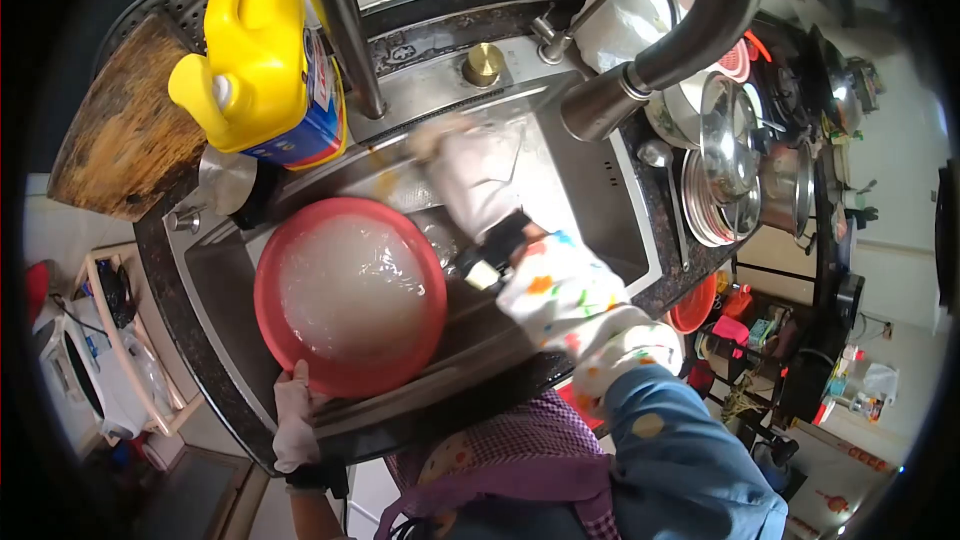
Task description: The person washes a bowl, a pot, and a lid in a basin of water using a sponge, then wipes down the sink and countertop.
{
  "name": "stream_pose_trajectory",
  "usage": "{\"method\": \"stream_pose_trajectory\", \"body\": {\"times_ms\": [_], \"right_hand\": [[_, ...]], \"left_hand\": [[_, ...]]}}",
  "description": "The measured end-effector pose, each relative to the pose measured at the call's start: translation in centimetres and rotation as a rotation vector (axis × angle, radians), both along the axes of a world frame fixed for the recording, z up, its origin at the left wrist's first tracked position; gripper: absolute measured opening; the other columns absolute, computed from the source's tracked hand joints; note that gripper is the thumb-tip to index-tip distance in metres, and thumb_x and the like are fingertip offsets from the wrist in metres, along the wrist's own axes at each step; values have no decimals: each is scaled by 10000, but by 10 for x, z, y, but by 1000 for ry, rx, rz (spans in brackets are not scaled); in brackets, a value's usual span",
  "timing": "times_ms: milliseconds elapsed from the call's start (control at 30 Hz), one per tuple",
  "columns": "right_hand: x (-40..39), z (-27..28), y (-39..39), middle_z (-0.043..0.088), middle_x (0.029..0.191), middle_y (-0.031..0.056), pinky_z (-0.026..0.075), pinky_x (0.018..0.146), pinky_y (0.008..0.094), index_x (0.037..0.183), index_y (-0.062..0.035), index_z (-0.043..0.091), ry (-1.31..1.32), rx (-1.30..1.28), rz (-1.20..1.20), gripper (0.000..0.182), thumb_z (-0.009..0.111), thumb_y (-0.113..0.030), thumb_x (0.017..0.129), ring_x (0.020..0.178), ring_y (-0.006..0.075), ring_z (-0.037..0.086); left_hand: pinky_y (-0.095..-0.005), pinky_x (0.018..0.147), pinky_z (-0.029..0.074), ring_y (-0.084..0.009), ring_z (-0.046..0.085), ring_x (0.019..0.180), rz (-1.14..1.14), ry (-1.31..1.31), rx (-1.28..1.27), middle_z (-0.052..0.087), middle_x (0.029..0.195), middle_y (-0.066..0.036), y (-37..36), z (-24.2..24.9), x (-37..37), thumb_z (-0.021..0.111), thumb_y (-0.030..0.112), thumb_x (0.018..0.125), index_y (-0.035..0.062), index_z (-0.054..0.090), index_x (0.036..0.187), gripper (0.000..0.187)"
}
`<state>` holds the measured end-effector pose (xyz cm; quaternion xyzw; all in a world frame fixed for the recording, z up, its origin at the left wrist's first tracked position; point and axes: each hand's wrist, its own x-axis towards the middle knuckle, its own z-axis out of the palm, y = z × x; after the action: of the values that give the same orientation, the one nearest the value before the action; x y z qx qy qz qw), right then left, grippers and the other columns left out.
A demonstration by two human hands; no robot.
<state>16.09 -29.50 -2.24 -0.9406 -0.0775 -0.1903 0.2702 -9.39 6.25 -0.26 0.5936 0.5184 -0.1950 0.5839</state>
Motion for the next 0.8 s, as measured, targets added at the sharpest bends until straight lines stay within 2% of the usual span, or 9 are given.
{"method": "stream_pose_trajectory", "body": {"times_ms": [133, 200, 267, 367, 433, 467, 500, 600, 800], "right_hand": [[18, -11, 105, 640, 768, 112, 491, 673, 378, 726, -52, 603, 831, 813, -659, 82, 567, -115, 765, 698, 257, 627], [-4, -56, 60, 631, 738, 108, 480, 635, 393, 735, -53, 599, 367, -197, -247, 144, 555, -168, 809, 665, 270, 621], [-6, 18, 7, 609, 677, 128, 462, 573, 398, 753, -41, 588, 420, -308, 84, 147, 519, -139, 838, 626, 288, 609], [9, -21, -10, 607, 665, 155, 460, 573, 406, 755, -19, 587, 361, -138, 4, 136, 508, -100, 829, 641, 302, 616], [20, -62, 6, 602, 666, 213, 479, 609, 416, 733, 4, 600, 200, 683, -33, 144, 493, -56, 808, 662, 339, 619], [-18, 69, 47, 614, 718, 232, 488, 642, 410, 766, 6, 616, 304, -80, -12, 132, 501, -56, 790, 702, 343, 627], [-7, 0, 51, 619, 726, 225, 492, 659, 418, 794, -6, 625, 215, -251, 62, 124, 534, -85, 765, 726, 347, 626], [-11, 1, 124, 645, 844, 210, 487, 753, 409, 833, -50, 643, 432, -42, 169, 150, 549, -136, 754, 866, 342, 626], [-17, 23, 144, 644, 841, 214, 485, 753, 406, 843, -50, 640, 534, 27, 139, 151, 547, -134, 759, 861, 342, 627]], "left_hand": [[-416, 580, 582, -287, 643, 765, -1, 25, 59, 603, 987, -165, 13, 10, -8, 521, 239, 918, -5, 481, 1129, 325], [-420, 580, 583, -289, 644, 774, 58, -4, 18, 600, 1000, -160, 14, 13, -11, 517, 243, 919, -2, 484, 1136, 328], [-412, 593, 586, -284, 644, 790, 87, 20, 32, 603, 997, -155, 7, 32, -9, 511, 239, 922, 2, 492, 1141, 324], [-365, 608, 586, -242, 641, 802, 63, -14, 25, 606, 1013, -134, 10, 42, -14, 522, 233, 918, -3, 503, 1142, 326], [-356, 600, 584, -230, 638, 797, 80, -69, 43, 608, 1007, -126, 8, 39, -18, 532, 232, 913, -1, 520, 1122, 313], [-347, 592, 583, -218, 635, 791, 82, -120, 65, 610, 1002, -119, 7, 36, -20, 541, 232, 909, 1, 538, 1102, 301], [-333, 582, 581, -199, 631, 749, 108, -118, 112, 622, 950, -105, 4, 33, -23, 552, 227, 904, 7, 560, 1074, 279], [-322, 569, 579, -187, 628, 698, 167, -139, 68, 632, 899, -92, -7, 38, -23, 550, 222, 905, 6, 560, 1072, 273], [-297, 517, 555, -146, 619, 660, 222, -215, 57, 635, 851, -56, -9, 28, -31, 552, 243, 907, 31, 581, 1037, 250]]}}
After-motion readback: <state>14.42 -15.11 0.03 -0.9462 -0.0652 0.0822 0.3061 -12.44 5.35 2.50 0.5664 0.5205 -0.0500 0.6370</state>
